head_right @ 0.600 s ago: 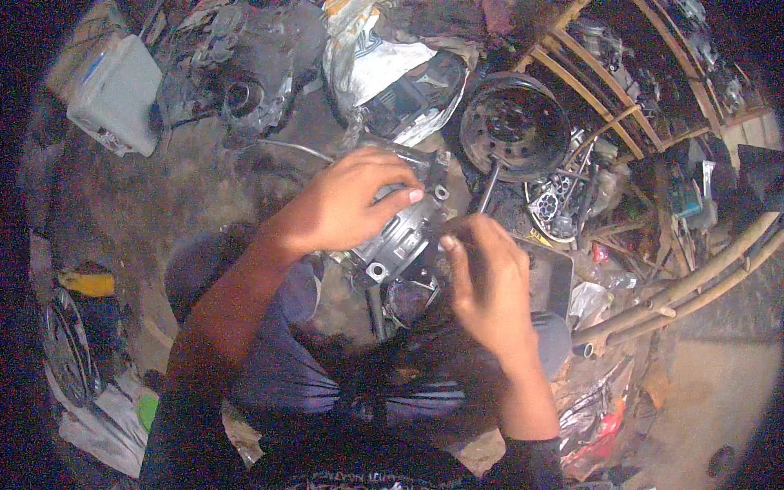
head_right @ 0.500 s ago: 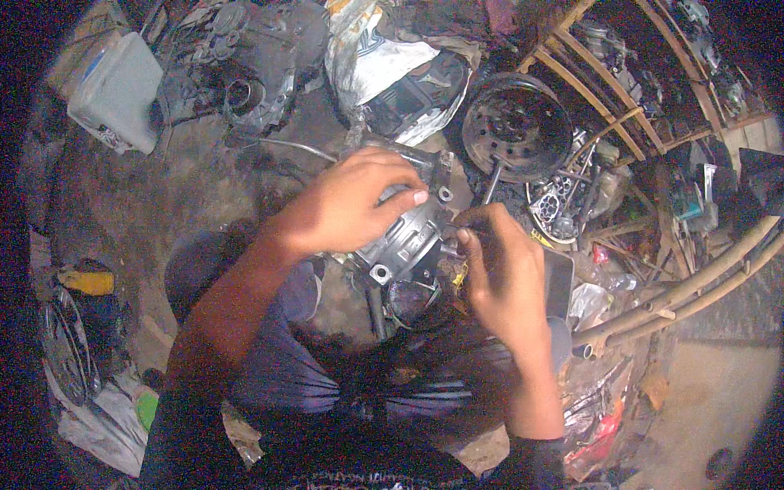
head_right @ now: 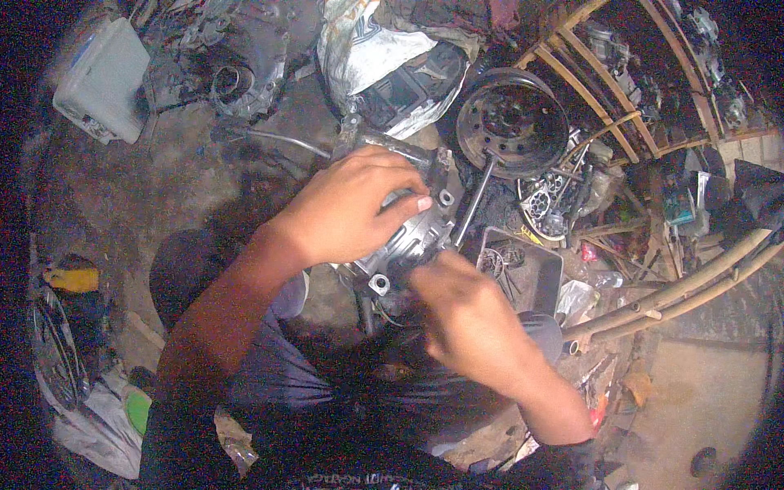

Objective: The person sits on the floor and uses a hammer and a small metal rod to tap and adjust components inside a cylinder head. They repeatedly rotate the part, tap specific areas, and inspect the interior surfaces.

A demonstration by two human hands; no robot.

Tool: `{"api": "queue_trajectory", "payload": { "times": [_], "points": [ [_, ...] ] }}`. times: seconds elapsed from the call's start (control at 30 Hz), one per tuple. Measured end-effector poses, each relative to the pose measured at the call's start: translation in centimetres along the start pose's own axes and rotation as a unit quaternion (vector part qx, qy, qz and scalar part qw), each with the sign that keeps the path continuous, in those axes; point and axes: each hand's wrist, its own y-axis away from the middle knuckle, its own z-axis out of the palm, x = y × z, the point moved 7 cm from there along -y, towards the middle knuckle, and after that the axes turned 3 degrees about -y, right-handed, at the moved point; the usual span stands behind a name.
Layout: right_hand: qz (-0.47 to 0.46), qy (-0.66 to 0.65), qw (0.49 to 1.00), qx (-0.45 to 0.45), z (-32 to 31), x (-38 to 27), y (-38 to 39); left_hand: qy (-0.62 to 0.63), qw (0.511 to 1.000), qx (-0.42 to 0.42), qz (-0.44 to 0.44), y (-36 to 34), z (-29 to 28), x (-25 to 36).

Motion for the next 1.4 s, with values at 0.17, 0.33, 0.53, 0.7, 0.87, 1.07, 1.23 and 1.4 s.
{"api": "queue_trajectory", "payload": {
  "times": [0.17,0.33,0.53,0.7,0.87,1.07,1.23,1.4],
  "points": [
    [0.060,0.034,0.992,0.108,-2.1,0.4,-0.3,-0.005,1.000,0.000,0.002,0.2,-0.1,-0.2],
    [0.045,0.089,0.989,0.105,-1.7,0.7,-0.3,-0.003,1.000,-0.005,0.004,0.0,0.0,0.0],
    [0.075,0.092,0.988,0.098,-2.3,0.9,-0.8,-0.005,1.000,0.014,0.008,0.2,0.0,-0.2],
    [0.003,0.045,0.998,0.042,-1.5,0.2,-0.7,0.000,1.000,-0.006,0.010,0.0,0.1,0.1],
    [-0.001,0.060,0.998,0.001,-2.0,-0.3,-1.5,0.010,0.999,0.029,0.024,0.3,0.2,-0.3],
    [0.020,0.167,0.977,0.134,-4.3,2.1,-1.4,-0.001,1.000,0.005,0.024,0.0,0.0,0.2],
    [0.086,0.067,0.974,0.196,-5.4,4.5,0.1,0.004,1.000,-0.001,0.027,0.0,0.2,0.0],
    [0.081,0.031,0.980,0.177,-5.2,4.4,0.3,0.002,1.000,-0.001,0.021,0.0,0.2,0.0]
  ]
}}
